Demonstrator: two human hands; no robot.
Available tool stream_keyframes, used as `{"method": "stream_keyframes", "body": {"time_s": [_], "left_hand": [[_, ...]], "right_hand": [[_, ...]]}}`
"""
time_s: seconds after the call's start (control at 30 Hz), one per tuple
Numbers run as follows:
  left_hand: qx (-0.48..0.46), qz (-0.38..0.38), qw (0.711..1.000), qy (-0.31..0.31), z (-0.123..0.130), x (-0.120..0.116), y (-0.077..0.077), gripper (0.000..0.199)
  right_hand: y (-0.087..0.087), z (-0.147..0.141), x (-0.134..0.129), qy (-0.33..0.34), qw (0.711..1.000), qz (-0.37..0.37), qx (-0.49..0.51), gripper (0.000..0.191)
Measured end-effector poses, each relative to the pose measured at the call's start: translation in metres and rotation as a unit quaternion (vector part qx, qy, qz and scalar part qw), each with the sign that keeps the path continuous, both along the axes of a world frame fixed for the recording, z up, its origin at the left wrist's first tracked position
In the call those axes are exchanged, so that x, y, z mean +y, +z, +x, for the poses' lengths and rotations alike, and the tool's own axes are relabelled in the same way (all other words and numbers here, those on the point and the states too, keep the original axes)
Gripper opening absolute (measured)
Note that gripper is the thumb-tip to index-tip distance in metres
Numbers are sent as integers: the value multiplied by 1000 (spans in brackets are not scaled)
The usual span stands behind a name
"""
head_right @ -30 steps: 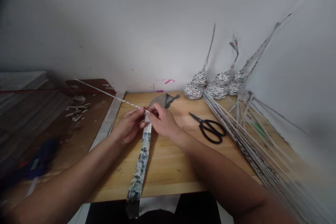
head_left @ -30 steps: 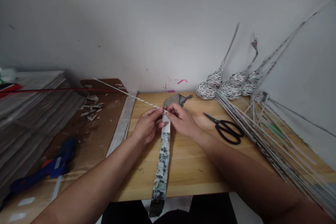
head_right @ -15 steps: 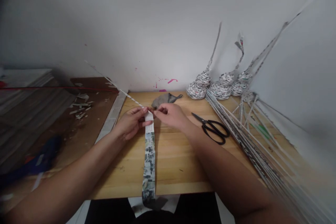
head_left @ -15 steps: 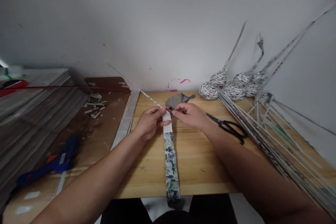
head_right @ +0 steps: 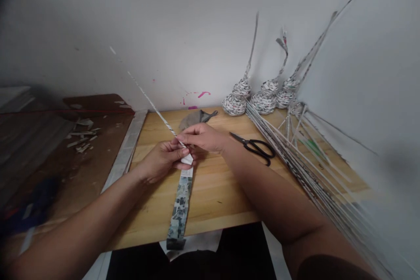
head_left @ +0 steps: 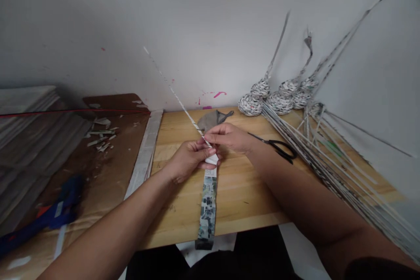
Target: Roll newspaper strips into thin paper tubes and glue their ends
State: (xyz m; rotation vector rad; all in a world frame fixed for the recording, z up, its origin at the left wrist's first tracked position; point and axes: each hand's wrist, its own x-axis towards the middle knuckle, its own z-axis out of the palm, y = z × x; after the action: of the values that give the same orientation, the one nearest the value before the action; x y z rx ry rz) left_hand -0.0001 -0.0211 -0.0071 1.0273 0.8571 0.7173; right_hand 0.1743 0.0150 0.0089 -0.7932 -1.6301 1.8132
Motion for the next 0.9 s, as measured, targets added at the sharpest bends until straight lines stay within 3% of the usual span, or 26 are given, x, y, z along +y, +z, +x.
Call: {"method": "stream_keyframes", "body": {"time_s": [0.4,0.73,0.9], "left_hand": [[68,33,997,14,-2,2,-3,26],[73,50,996,3,-1,0,3,22],[66,41,997,2,-3,1,1,22]], "right_hand": [[2,2,5,-72,995,65,-21,28],[1,0,6,-114,992,51,-28,32],[3,4,5,-16,998,49,-39,35]]}}
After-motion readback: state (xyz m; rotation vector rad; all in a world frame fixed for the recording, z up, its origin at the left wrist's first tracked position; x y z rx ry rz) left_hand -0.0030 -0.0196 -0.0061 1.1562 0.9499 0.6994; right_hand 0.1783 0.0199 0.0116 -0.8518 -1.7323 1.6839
